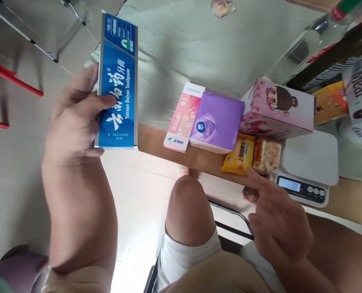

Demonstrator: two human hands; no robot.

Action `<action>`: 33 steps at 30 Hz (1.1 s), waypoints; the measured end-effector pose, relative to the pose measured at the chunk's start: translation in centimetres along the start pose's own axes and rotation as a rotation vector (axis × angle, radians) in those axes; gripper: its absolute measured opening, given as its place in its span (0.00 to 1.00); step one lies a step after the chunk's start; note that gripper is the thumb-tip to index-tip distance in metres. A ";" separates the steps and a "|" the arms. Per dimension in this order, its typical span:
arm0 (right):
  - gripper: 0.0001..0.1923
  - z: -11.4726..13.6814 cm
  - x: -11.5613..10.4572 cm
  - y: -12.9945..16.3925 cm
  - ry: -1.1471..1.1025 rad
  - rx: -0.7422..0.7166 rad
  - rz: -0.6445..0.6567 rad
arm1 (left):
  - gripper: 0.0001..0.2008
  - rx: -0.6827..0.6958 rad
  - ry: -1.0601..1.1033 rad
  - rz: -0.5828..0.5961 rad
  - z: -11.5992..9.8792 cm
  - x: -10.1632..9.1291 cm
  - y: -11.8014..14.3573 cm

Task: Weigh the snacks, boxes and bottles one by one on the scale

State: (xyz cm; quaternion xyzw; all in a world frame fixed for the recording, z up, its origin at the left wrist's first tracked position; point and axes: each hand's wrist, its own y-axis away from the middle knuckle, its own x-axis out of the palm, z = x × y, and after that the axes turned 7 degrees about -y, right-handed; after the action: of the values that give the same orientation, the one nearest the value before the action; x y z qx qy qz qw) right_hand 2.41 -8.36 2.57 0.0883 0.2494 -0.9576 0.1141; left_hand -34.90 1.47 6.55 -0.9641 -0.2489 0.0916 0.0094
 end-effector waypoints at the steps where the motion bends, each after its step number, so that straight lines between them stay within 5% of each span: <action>1: 0.37 0.0 -0.5 0.5 -0.001 0.015 -0.016 | 0.28 -0.023 0.019 0.050 0.8 -0.3 -0.6; 4: 0.36 0.1 -1.3 1.5 -0.004 0.067 -0.046 | 0.37 -0.037 0.109 0.298 2.0 0.4 -1.3; 7: 0.35 0.3 -1.7 1.9 0.010 0.096 -0.100 | 0.36 -0.048 0.156 0.475 0.9 2.8 -0.8; 13: 0.29 0.3 -2.3 2.6 0.055 0.090 -0.133 | 0.31 -0.199 0.074 0.648 -0.7 6.9 -0.5; 17: 0.28 0.3 -2.8 2.8 0.093 0.091 -0.108 | 0.36 -0.177 0.026 0.695 1.4 7.4 -1.2; 22: 0.33 0.2 -3.0 3.1 0.067 0.095 -0.081 | 0.21 -0.139 -0.044 0.643 2.5 8.1 -0.9; 33: 0.33 -0.4 -2.4 3.2 0.041 0.104 -0.076 | 0.10 -0.437 0.113 0.507 2.5 10.8 -0.1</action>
State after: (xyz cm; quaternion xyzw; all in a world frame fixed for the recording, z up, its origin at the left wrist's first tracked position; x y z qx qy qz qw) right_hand 5.55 -10.48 1.31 0.1042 0.2048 -0.9709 0.0675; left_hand -26.16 6.69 2.23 -0.9782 -0.0140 -0.0179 -0.2065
